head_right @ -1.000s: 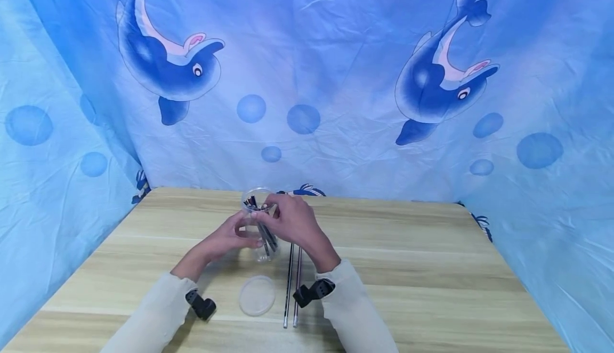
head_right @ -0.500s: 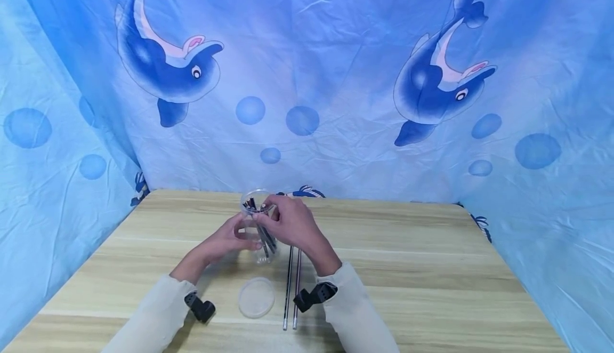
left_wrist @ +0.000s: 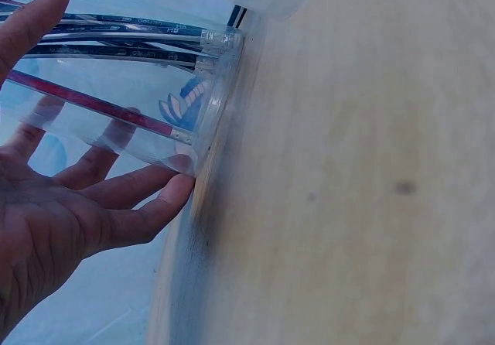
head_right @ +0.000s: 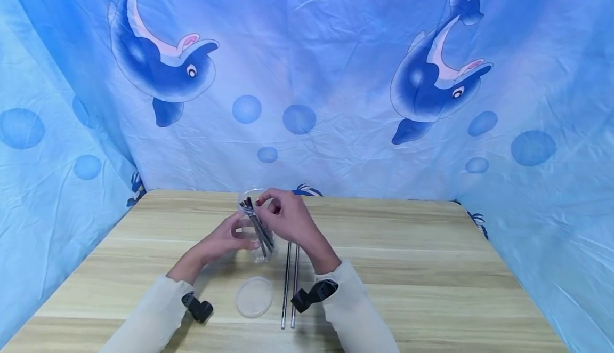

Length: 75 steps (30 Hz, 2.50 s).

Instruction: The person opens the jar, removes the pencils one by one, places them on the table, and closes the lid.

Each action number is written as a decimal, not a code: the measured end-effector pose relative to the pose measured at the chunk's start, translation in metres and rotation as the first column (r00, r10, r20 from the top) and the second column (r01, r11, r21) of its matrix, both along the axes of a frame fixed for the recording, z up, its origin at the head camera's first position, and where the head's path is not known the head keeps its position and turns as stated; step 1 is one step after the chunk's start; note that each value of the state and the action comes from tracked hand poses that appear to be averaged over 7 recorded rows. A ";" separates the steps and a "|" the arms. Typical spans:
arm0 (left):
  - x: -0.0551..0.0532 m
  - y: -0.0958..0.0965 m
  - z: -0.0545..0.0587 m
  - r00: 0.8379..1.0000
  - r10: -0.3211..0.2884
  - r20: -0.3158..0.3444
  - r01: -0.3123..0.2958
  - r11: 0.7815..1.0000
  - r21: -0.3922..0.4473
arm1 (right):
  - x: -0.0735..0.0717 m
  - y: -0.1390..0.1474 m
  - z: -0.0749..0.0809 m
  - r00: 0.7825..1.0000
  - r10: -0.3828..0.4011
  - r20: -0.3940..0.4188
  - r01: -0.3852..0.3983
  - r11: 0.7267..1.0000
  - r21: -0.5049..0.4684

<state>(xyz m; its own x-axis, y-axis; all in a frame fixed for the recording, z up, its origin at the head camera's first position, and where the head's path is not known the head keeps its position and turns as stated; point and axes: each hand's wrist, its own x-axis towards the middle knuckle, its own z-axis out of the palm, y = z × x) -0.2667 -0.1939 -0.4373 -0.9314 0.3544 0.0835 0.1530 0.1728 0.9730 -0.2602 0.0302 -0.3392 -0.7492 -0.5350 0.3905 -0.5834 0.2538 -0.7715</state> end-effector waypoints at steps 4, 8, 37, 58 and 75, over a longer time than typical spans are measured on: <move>0.001 -0.001 0.000 1.000 -0.004 0.005 0.004 1.000 0.013 | 0.002 -0.003 0.001 1.000 -0.007 0.009 0.007 0.999 -0.045; 0.002 -0.002 0.000 1.000 -0.004 0.004 0.004 1.000 0.016 | 0.004 -0.006 0.000 0.998 -0.056 -0.014 0.055 0.997 -0.051; 0.000 0.000 0.002 1.000 0.026 -0.002 -0.026 0.999 -0.028 | 0.004 -0.014 0.004 0.997 -0.056 -0.045 0.018 0.801 -0.598; -0.001 0.000 0.001 1.000 0.017 -0.007 -0.017 1.000 -0.016 | 0.004 -0.012 0.004 0.991 -0.077 -0.108 -0.004 0.798 -0.603; -0.001 0.001 0.000 1.000 0.024 -0.008 -0.024 0.999 -0.022 | 0.002 -0.008 0.001 0.964 -0.195 -0.183 0.034 0.769 -0.639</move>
<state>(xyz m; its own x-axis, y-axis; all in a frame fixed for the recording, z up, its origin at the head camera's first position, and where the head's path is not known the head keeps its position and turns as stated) -0.2672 -0.1929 -0.4371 -0.9391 0.3335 0.0832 0.1559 0.1978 0.9678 -0.2581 0.0220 -0.3383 -0.6365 -0.0275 0.7708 -0.7582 -0.1609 -0.6318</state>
